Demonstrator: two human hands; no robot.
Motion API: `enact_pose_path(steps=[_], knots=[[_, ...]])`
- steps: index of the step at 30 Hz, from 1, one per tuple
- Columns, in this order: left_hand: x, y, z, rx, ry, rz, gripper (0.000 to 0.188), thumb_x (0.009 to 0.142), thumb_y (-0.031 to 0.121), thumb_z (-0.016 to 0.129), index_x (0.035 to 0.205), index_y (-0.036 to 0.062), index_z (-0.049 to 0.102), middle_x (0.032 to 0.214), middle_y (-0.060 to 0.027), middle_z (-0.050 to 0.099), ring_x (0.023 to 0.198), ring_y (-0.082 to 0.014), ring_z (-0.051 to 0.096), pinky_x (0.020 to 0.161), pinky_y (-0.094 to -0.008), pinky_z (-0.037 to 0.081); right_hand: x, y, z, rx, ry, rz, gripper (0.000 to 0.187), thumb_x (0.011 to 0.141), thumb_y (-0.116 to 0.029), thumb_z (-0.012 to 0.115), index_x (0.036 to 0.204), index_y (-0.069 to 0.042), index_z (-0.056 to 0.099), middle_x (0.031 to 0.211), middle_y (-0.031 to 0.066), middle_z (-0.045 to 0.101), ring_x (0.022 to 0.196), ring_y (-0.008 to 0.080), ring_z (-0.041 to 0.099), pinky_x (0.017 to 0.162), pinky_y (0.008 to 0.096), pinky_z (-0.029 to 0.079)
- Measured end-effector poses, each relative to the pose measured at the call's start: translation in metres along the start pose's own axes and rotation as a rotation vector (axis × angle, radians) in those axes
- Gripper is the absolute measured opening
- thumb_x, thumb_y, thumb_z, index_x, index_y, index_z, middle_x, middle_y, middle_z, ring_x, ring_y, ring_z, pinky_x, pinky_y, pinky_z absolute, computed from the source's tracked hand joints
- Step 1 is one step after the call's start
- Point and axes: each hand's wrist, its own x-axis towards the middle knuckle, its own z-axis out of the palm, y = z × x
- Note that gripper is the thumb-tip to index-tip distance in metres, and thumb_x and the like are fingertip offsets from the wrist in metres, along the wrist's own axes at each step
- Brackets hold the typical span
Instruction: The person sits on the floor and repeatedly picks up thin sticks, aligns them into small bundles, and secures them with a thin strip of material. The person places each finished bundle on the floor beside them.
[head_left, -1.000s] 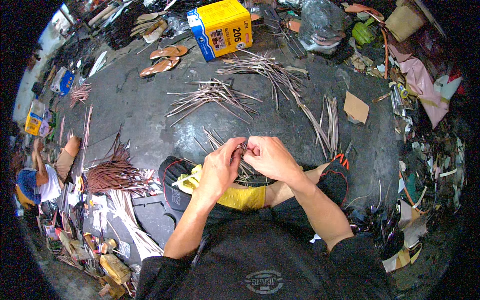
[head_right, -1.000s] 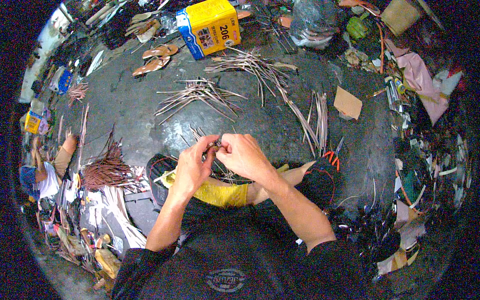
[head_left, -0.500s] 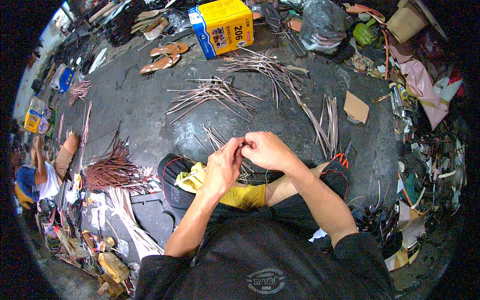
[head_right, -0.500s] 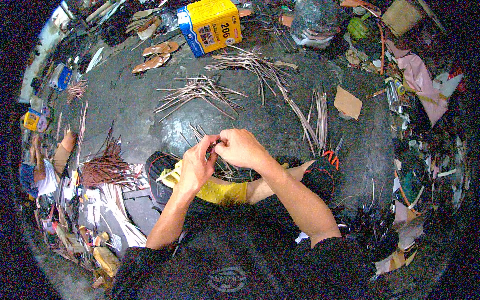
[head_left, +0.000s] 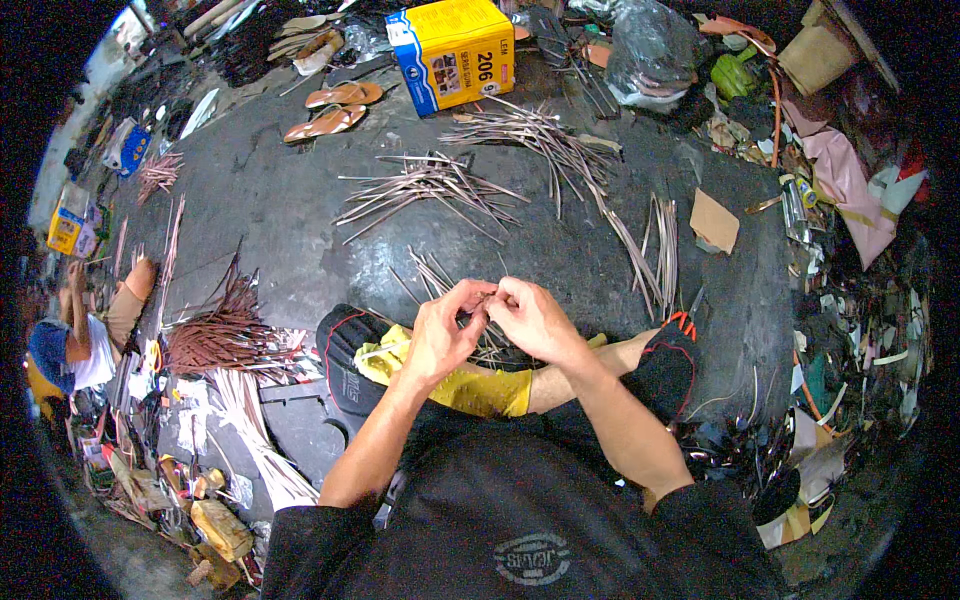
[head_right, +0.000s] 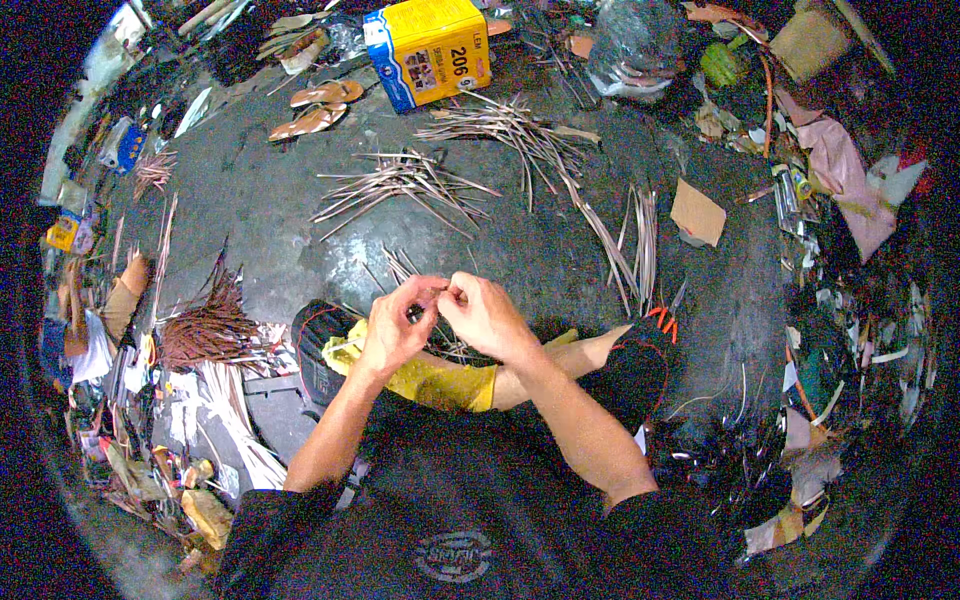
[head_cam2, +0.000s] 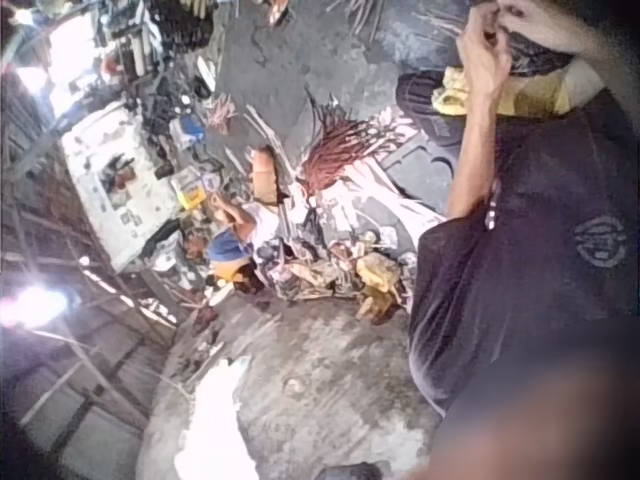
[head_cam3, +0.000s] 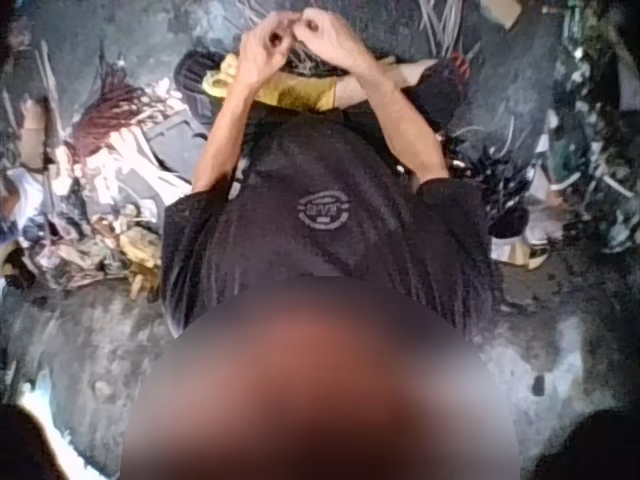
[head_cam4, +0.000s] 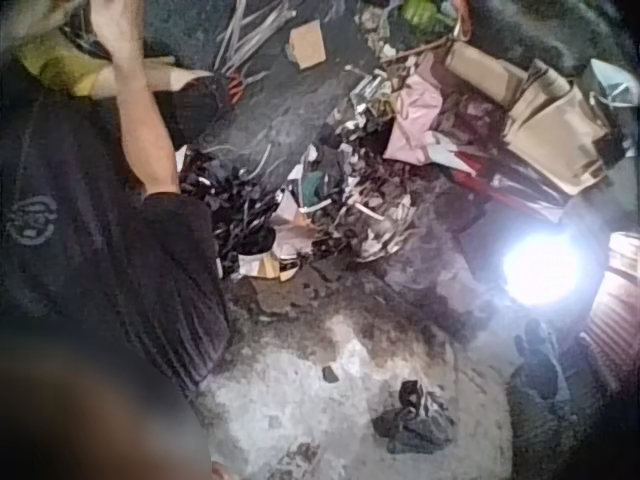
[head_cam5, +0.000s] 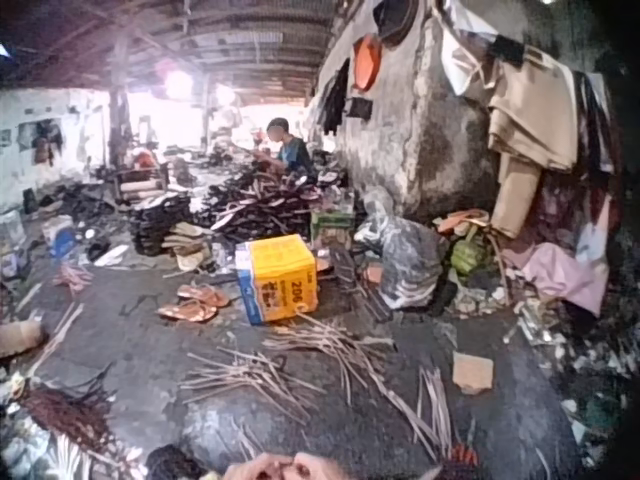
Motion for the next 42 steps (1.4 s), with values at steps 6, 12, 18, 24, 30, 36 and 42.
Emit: enact_pose_path(steps=[6, 12, 18, 24, 30, 36, 42], knots=[[-0.006, 0.007, 0.015, 0.045, 0.130, -0.122, 0.033, 0.088, 0.002, 0.066, 0.120, 0.0044, 0.060, 0.097, -0.0195, 0.073, 0.093, -0.0302, 0.074, 0.079, -0.0388, 0.058, -0.021, -0.009, 0.019, 0.075, 0.353, -0.060, 0.013, 0.094, -0.011, 0.066, 0.098, -0.002, 0.058, 0.078, 0.0125, 0.068, 0.070, 0.0234, 0.068, 0.065, 0.0359, 0.052], [-0.004, 0.018, 0.013, -0.006, 0.169, -0.119, 0.030, 0.088, 0.003, 0.067, 0.117, 0.0049, 0.063, 0.094, -0.0158, 0.073, 0.087, -0.0259, 0.074, 0.075, -0.0366, 0.058, -0.024, -0.012, 0.024, 0.095, 0.482, -0.163, 0.013, 0.092, -0.005, 0.068, 0.103, -0.001, 0.062, 0.090, 0.0128, 0.071, 0.080, 0.0207, 0.071, 0.073, 0.0328, 0.056], [-0.002, 0.023, 0.007, 0.000, 0.175, -0.084, 0.031, 0.088, 0.000, 0.065, 0.118, 0.0022, 0.061, 0.092, -0.0179, 0.072, 0.087, -0.0269, 0.074, 0.075, -0.0358, 0.058, -0.022, -0.012, 0.020, 0.124, 0.458, -0.276, 0.010, 0.090, -0.007, 0.071, 0.096, -0.001, 0.064, 0.088, 0.0121, 0.072, 0.077, 0.0235, 0.071, 0.070, 0.0339, 0.056], [-0.003, 0.021, 0.009, -0.006, 0.172, -0.093, 0.029, 0.088, 0.001, 0.065, 0.117, 0.0036, 0.064, 0.091, -0.0166, 0.072, 0.084, -0.0254, 0.074, 0.073, -0.0348, 0.057, -0.020, -0.008, 0.009, 0.247, 0.246, -0.054, 0.008, 0.093, -0.004, 0.068, 0.099, 0.001, 0.067, 0.089, 0.0070, 0.072, 0.081, 0.0113, 0.068, 0.074, 0.0282, 0.055], [-0.001, 0.016, 0.004, 0.030, 0.087, -0.008, 0.026, 0.089, 0.001, 0.064, 0.116, 0.0038, 0.065, 0.090, -0.0170, 0.073, 0.082, -0.0262, 0.074, 0.072, -0.0344, 0.057, -0.015, -0.002, 0.006, 0.203, 0.253, -0.091, 0.013, 0.093, -0.011, 0.068, 0.097, 0.001, 0.068, 0.084, 0.0105, 0.073, 0.074, 0.0157, 0.069, 0.069, 0.0308, 0.055], [0.004, 0.017, 0.009, -0.137, 0.151, -0.148, 0.026, 0.091, 0.002, 0.063, 0.117, 0.0036, 0.064, 0.094, -0.0153, 0.074, 0.085, -0.0225, 0.074, 0.074, -0.0339, 0.057, -0.016, -0.008, 0.015, 0.218, 0.366, -0.102, 0.012, 0.092, -0.010, 0.068, 0.098, 0.001, 0.067, 0.089, 0.0128, 0.073, 0.075, 0.0195, 0.070, 0.069, 0.0327, 0.055], [0.001, 0.023, 0.012, -0.075, 0.191, -0.122, 0.029, 0.091, 0.001, 0.063, 0.120, 0.0031, 0.061, 0.094, -0.0176, 0.073, 0.088, -0.0261, 0.075, 0.075, -0.0352, 0.057, -0.020, -0.013, 0.012, 0.147, 0.406, -0.148, 0.012, 0.091, -0.009, 0.069, 0.098, 0.000, 0.068, 0.090, 0.0136, 0.072, 0.078, 0.0233, 0.071, 0.071, 0.0341, 0.055]])
